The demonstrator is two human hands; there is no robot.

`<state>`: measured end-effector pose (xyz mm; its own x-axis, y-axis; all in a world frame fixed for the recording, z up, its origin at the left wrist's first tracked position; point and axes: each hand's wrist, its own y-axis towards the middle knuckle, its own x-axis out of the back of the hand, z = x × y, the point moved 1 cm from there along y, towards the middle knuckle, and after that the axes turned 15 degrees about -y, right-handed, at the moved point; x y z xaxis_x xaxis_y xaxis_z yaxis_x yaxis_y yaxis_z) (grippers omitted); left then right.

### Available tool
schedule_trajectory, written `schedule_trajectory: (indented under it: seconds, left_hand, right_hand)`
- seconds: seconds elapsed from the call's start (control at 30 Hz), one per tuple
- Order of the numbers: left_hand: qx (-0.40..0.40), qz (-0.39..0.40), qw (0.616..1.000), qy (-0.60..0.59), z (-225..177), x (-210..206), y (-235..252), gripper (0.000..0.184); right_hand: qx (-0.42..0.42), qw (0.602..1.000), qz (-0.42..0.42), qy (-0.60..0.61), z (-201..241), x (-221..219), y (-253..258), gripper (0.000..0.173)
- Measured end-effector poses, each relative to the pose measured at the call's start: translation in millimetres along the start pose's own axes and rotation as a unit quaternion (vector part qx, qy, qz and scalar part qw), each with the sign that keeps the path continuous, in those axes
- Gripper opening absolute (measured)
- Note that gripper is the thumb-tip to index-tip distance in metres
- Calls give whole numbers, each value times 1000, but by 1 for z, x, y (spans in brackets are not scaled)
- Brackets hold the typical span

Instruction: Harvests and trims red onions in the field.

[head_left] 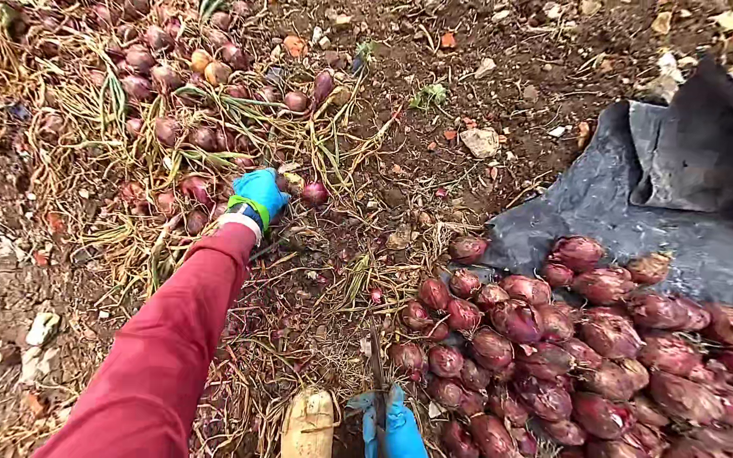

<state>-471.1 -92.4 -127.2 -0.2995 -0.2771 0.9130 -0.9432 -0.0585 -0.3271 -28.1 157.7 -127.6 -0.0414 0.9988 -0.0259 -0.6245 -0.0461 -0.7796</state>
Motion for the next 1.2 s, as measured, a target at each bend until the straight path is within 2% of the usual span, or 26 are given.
schedule_trajectory:
  seconds: [0.07, 0.1, 0.17, 0.23, 0.27, 0.3, 0.37, 0.4, 0.47, 0.53, 0.57, 0.63, 0.7, 0.73, 0.77, 0.83, 0.9, 0.93, 1.0, 1.07, 1.13, 1.2]
  left_hand:
    - [-139, -5, 990, -24, -24, 8, -45, 61]
    - [-203, 25, 978, -52, -36, 9, -79, 61]
    - [-285, 118, 945, -108, -55, 1, -153, 59]
    - [-325, 236, 906, -132, -64, -14, -214, 39]
    - [-332, 296, 887, -120, -68, -19, -237, 28]
    - [-322, 352, 873, -102, -70, -21, -252, 26]
    - [-298, 393, 868, -53, -72, -13, -263, 35]
    - [-289, 381, 878, -33, -71, -9, -262, 38]
    - [-285, 292, 912, -48, -64, -8, -257, 40]
    - [-303, 218, 925, -75, -75, -6, -262, 36]
    - [-321, 227, 917, -60, -89, -3, -273, 33]
    - [-361, 333, 871, 23, -130, 3, -308, 30]
    - [-405, 433, 804, 53, -167, -1, -337, 24]
    - [-409, 439, 799, 40, -178, -1, -340, 24]
    - [-399, 414, 818, 13, -184, 2, -333, 26]
    - [-329, 308, 892, -40, -176, 15, -288, 30]
    - [-196, 187, 957, -103, -146, 31, -220, 34]
    - [-135, 129, 975, -117, -124, 35, -183, 34]
    - [-55, 46, 993, -93, -70, 33, -112, 35]
    - [-2, 40, 998, -44, -12, 12, -60, 54]
    - [48, 61, 997, -27, 31, -14, -40, 78]
    - [68, 51, 996, -26, 44, -24, -40, 77]
  right_hand:
    - [6, 999, -9, 52, 13, 1, 19, 99]
    - [24, 997, -3, 74, 18, 0, 28, 100]
    - [97, 990, 21, 101, 32, -1, 42, 101]
    - [168, 979, 22, 112, 51, -4, 44, 93]
    - [189, 977, 8, 100, 60, -5, 42, 89]
    - [197, 977, -7, 81, 66, -5, 39, 89]
    - [193, 980, -25, 33, 70, 2, 30, 89]
    - [192, 981, -24, 25, 68, 8, 25, 86]
    - [201, 979, -34, 30, 58, 23, 13, 86]
    - [189, 981, -49, 20, 49, 35, 1, 88]
    - [172, 984, -35, -19, 45, 41, -5, 89]
    - [163, 980, 1, -114, 39, 52, -18, 94]
    - [192, 972, -50, -123, 36, 64, -36, 94]
    - [219, 967, -98, -86, 32, 70, -45, 92]
    - [242, 959, -148, -18, 28, 75, -51, 91]
    - [267, 932, -206, 135, 22, 92, -56, 92]
    - [268, 916, -227, 193, 14, 114, -56, 96]
    - [255, 919, -229, 196, 8, 118, -55, 93]
    - [203, 938, -221, 175, 1, 112, -52, 89]
    - [126, 960, -205, 142, 7, 89, -47, 88]
    - [90, 973, -176, 116, 12, 64, -37, 87]
    - [87, 982, -134, 98, 0, 45, -18, 90]
